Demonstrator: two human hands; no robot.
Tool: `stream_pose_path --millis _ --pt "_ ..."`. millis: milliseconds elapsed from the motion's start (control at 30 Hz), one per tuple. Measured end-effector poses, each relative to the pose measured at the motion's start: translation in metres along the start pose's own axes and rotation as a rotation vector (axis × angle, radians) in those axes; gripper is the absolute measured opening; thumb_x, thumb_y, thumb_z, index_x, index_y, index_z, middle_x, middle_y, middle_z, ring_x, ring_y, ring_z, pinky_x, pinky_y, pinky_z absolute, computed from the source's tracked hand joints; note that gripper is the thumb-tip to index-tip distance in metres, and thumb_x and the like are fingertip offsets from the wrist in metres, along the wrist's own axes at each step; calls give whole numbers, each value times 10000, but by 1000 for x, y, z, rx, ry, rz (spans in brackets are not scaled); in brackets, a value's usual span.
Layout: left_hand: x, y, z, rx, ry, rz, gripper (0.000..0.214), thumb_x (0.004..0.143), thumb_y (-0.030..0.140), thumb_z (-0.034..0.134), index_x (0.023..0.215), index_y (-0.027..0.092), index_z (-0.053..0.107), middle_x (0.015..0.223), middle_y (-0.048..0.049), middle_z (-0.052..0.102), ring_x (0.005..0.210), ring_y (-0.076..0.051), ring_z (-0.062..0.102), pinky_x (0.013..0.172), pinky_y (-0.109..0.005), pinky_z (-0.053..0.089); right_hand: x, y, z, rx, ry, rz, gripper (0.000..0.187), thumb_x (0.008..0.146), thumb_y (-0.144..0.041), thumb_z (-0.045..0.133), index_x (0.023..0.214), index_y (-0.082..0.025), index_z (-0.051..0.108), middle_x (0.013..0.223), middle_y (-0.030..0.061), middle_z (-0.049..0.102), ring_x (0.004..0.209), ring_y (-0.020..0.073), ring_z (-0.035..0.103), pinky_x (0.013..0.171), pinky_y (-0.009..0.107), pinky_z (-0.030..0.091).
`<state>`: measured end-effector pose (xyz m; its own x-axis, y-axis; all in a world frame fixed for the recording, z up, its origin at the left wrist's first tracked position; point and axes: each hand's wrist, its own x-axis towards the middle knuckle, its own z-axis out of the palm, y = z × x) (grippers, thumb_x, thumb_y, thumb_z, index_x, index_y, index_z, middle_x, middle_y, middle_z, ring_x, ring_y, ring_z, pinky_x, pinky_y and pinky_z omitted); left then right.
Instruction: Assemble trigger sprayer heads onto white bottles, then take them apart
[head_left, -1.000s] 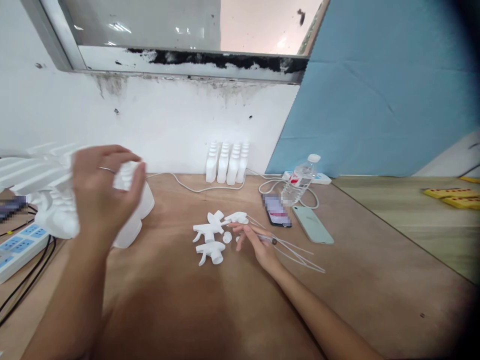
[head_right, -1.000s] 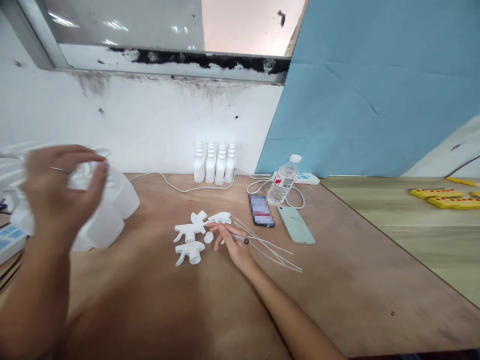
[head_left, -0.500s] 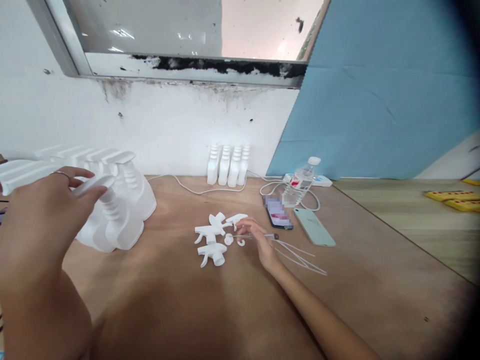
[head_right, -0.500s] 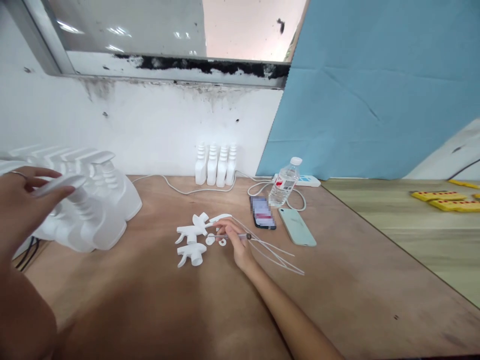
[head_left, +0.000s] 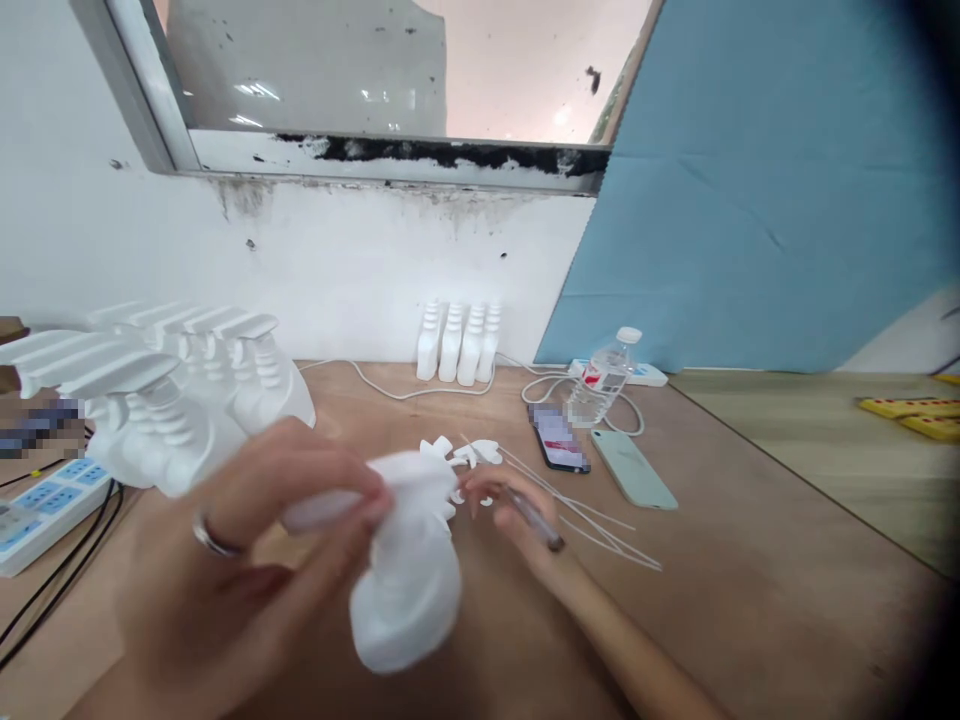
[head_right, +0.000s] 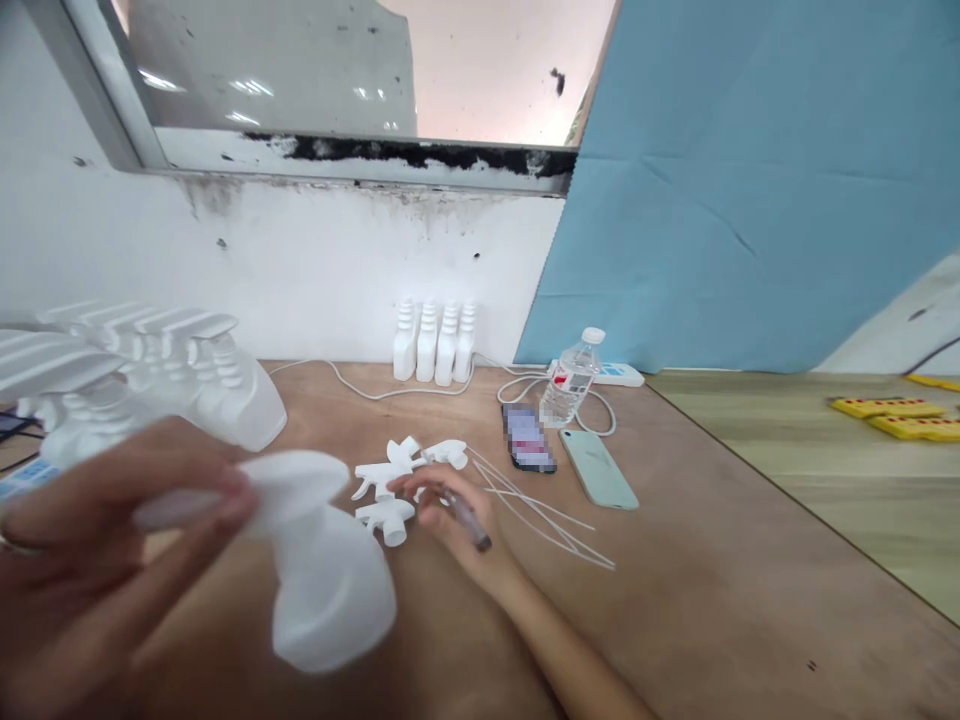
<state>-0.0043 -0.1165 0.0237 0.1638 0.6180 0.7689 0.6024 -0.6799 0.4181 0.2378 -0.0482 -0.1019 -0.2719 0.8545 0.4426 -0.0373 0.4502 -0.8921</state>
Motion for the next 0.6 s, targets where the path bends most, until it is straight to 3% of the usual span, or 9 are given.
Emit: stream_pose_path --millis 100,233,333,467,533,600 --pt "-5 7 14 -144 -152 103 204 834 146 616 974 292 588 787 10 654 697 -150 616 591 -288 514 -8 -30 12 22 -82 -52 686 616 -739 677 1076 -230 703 976 75 699 859 244 636 792 351 527" --pt "-8 6 36 -237 -178 101 269 846 147 621 1069 273 539 894 4 655 766 -134 626 679 -255 509 -17 -50 13 -24 -149 45 409 643 -528 799 896 -212 742 808 38 699 743 212 648 687 316 556" --pt "-8 -5 50 -316 -288 -98 428 855 339 634 1244 307 459 1028 -26 647 838 -180 623 688 -289 498 -13 -44 7 76 135 133 337 618 -484 811 786 -209 713 662 25 680 562 189 620 509 295 539" --pt "-3 -26 64 -319 -654 -337 615 775 515 675 1311 324 442 1035 -40 652 824 -237 624 646 -323 453 8 -30 -4 279 666 195 330 730 -521 697 789 -199 652 678 32 703 512 173 627 470 290 548" --pt "-3 -33 72 -232 -780 -402 686 681 588 723 1274 324 497 905 -43 668 770 -270 623 575 -326 401 19 -24 -9 350 787 186 339 753 -525 673 804 -192 636 671 21 694 515 155 627 494 277 560" --pt "-4 -35 78 -187 -834 -443 785 596 649 747 1269 316 518 806 -44 661 714 -285 620 524 -325 357 25 -18 -15 396 803 180 362 730 -535 696 813 -189 634 645 4 678 490 137 612 462 248 541"
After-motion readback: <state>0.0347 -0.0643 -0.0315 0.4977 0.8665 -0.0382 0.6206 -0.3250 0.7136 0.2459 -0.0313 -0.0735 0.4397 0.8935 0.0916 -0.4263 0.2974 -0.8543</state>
